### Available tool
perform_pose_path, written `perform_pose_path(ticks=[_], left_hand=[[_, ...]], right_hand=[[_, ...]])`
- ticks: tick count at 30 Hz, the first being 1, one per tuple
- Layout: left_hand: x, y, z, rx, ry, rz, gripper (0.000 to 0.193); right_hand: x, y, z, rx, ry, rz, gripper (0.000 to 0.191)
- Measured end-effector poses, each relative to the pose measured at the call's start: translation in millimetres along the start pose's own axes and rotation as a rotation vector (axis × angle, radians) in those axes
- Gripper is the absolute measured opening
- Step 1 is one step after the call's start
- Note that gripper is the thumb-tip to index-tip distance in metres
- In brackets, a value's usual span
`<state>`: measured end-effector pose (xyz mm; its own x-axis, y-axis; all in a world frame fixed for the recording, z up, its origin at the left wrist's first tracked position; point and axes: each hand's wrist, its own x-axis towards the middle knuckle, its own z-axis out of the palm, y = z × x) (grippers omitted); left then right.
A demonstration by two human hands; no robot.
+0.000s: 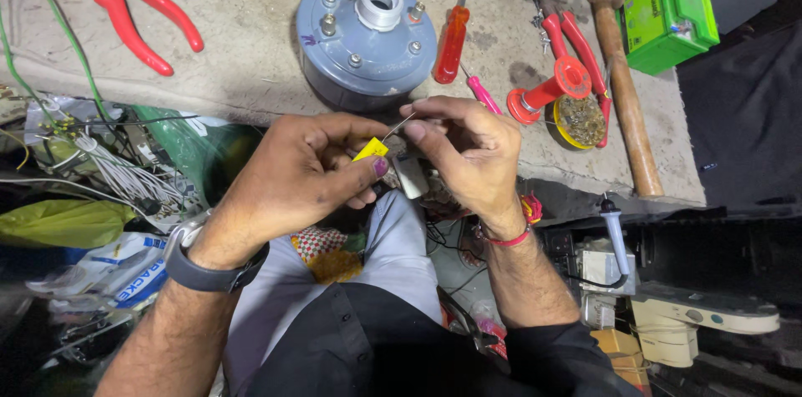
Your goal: The person works on a grey cylindrical electrical motor, using a screwdriver to tighten screws on the terminal cover and pliers to attach a yellow wire connector to a terminal. The person rotates the motor to access different sides and secures the connections.
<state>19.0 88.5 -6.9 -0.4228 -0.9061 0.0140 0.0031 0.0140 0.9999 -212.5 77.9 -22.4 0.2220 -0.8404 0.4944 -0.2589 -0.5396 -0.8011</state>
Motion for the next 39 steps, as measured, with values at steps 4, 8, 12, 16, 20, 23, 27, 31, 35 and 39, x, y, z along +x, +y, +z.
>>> perform_pose_path(ticks=[4,8,12,16,20,23,27,31,35,39], left_hand=[[-3,2,5,0.024,0.01,-0.013,0.037],[-4,3,10,0.005,0.005,0.026,0.037],[-5,4,12,0.005,-0.001,0.006,0.037],[-8,5,15,0.04,0.016,-0.035,0.04],[-10,5,22,0.098,0.074,0.017,0.039],[-11,4,26,0.188,0.108,0.157,0.039],[-12,4,28,0.336,0.139,0.246,0.044],[-13,3,27,0.31,0.133,0.305,0.044],[-14,-1,27,0.326,0.144,0.356,0.042],[-17,-2,37,0.427,0.209,0.487,0.039]], right_hand=[[1,-8,-4,-0.162,-0.003,-0.086,0.021],[2,-13,-4,-0.161,0.017,-0.084,0.023],[3,-18,-7,-0.298,-0.002,-0.238,0.024],[3,-19,-7,-0.388,0.029,-0.284,0.023],[0,-16,-5,-0.393,0.068,-0.276,0.02],[-1,-13,-4,-0.407,0.084,-0.273,0.021],[-2,-14,-4,-0.422,0.095,-0.279,0.021],[-2,-18,-4,-0.398,0.091,-0.274,0.021],[-2,-21,-5,-0.438,0.09,-0.302,0.022],[-1,-25,-3,-0.46,0.103,-0.374,0.022]])
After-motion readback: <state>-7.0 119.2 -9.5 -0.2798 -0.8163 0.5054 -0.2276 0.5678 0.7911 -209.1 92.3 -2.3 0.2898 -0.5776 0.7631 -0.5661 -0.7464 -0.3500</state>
